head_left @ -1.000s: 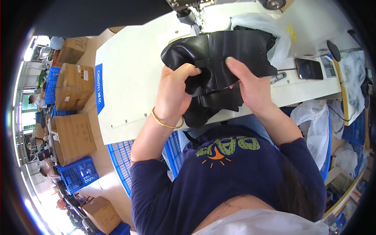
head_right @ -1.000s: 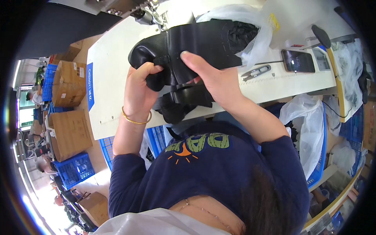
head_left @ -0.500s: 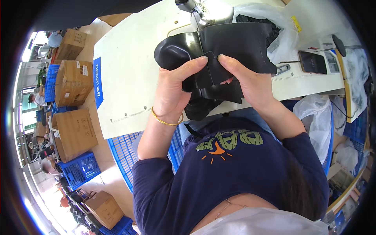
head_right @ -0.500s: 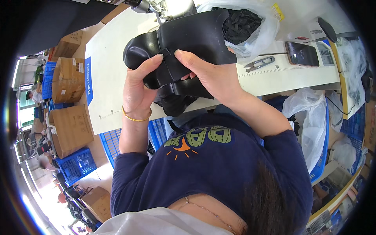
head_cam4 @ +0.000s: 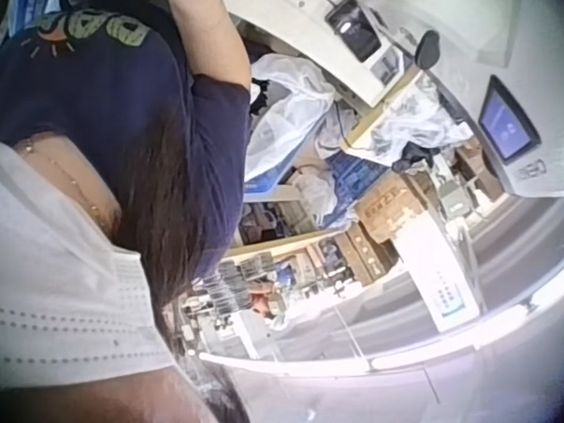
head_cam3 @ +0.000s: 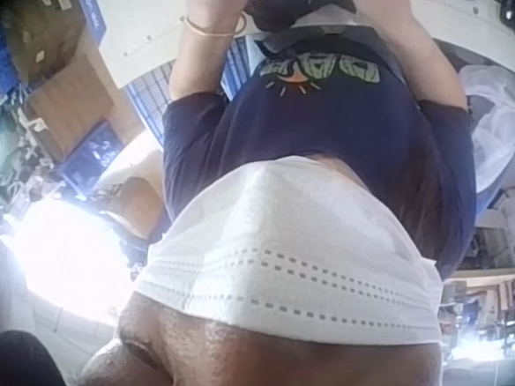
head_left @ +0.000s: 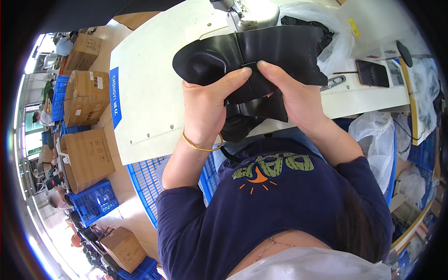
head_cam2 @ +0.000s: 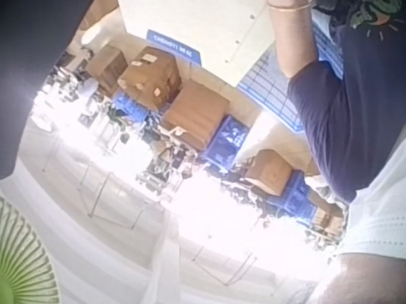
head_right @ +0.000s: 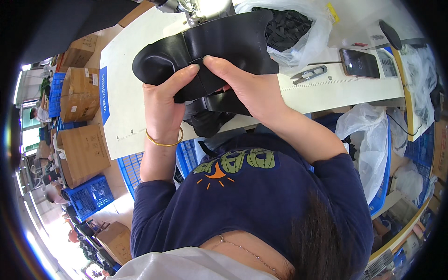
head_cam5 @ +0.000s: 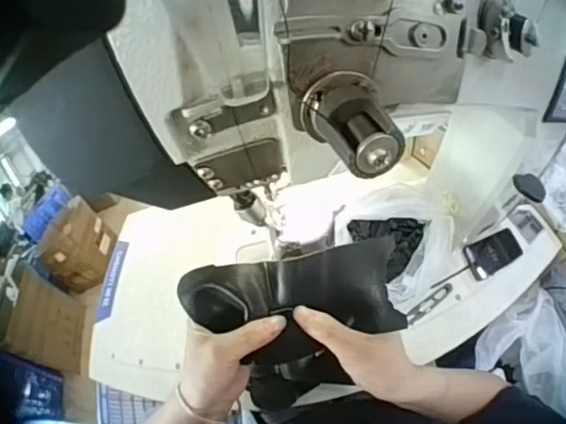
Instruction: Stitching black shoe upper components together using an industrial sewing machine.
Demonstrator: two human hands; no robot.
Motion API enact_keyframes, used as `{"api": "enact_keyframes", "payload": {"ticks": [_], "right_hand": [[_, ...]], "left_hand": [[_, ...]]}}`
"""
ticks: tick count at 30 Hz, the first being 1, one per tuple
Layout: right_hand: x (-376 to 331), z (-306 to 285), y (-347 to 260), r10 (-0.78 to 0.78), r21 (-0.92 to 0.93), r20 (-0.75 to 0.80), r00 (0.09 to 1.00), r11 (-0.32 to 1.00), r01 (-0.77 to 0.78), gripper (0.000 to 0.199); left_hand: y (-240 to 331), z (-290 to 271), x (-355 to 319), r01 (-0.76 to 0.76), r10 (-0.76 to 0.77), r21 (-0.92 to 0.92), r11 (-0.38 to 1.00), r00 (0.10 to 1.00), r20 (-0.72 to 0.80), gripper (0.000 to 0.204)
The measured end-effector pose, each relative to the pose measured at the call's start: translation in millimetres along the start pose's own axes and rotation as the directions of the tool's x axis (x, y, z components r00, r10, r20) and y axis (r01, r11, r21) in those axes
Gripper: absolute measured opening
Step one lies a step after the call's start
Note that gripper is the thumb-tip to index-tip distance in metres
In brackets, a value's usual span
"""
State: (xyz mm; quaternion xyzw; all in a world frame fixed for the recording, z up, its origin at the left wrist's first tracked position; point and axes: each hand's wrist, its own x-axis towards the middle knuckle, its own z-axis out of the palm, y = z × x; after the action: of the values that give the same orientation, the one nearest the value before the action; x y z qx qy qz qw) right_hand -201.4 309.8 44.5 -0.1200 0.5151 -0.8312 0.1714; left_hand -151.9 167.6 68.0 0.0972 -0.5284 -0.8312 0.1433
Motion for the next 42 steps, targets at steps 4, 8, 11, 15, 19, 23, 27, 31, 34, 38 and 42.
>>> {"api": "enact_keyframes", "payload": {"ticks": [4,8,11,15,19,23,27,31,34,38,42], "right_hand": [[1.3,-2.5,6.0,-0.08,-0.004,-0.001,0.997,0.997,0.08,0.017],[1.4,-5.2,7.8,-0.109,-0.047,0.037,0.993,0.993,0.11,0.016],[-1.1,-2.8,5.1,-0.069,-0.06,0.006,0.998,0.996,0.069,0.015],[-0.8,-5.7,7.5,-0.07,-0.059,0.022,0.997,0.996,0.071,0.015],[0.7,-4.4,7.2,-0.128,-0.031,0.018,0.992,0.991,0.128,0.016],[1.2,-4.9,6.2,-0.172,0.018,0.009,0.985,0.985,0.172,0.017],[-1.2,-3.9,3.7,-0.161,-0.027,0.021,0.987,0.987,0.161,0.018],[-4.2,-3.4,2.3,-0.145,-0.08,0.023,0.989,0.986,0.146,0.018],[-5.9,-1.1,1.5,-0.12,-0.014,0.021,0.993,0.993,0.12,0.018],[-2.7,-2.6,3.0,-0.11,-0.027,-0.034,0.993,0.994,0.109,0.019],[-10.9,-8.9,-14.1,-0.084,0.085,-0.019,0.996,0.993,0.086,0.022]], "left_hand": [[-0.2,1.0,0.1,0.011,-0.011,0.0,1.0,1.0,-0.008,0.025],[0.2,-1.3,-0.3,0.11,-0.112,-0.059,0.992,0.993,-0.045,0.024],[-0.2,1.0,-1.6,0.09,-0.09,-0.003,0.996,0.994,-0.063,0.023],[-4.5,2.9,-3.5,-0.016,0.022,0.082,0.997,0.997,-0.077,0.023],[-3.4,3.3,-4.4,-0.036,0.043,0.075,0.996,0.996,-0.084,0.022],[10.0,-0.5,1.6,0.188,-0.215,-0.257,0.948,0.973,-0.083,0.021],[7.0,-1.1,-1.6,0.045,-0.047,0.061,0.997,0.998,0.029,0.023],[4.3,-1.9,-1.6,0.018,-0.02,0.058,0.998,0.999,0.034,0.025],[2.4,-1.9,-1.6,0.014,-0.015,0.067,0.998,1.0,0.016,0.026],[0.4,-3.0,0.7,0.012,-0.011,0.071,0.997,1.0,-0.026,0.027],[13.6,-0.9,4.2,0.112,-0.112,-0.008,0.994,0.994,-0.019,0.022]]}}
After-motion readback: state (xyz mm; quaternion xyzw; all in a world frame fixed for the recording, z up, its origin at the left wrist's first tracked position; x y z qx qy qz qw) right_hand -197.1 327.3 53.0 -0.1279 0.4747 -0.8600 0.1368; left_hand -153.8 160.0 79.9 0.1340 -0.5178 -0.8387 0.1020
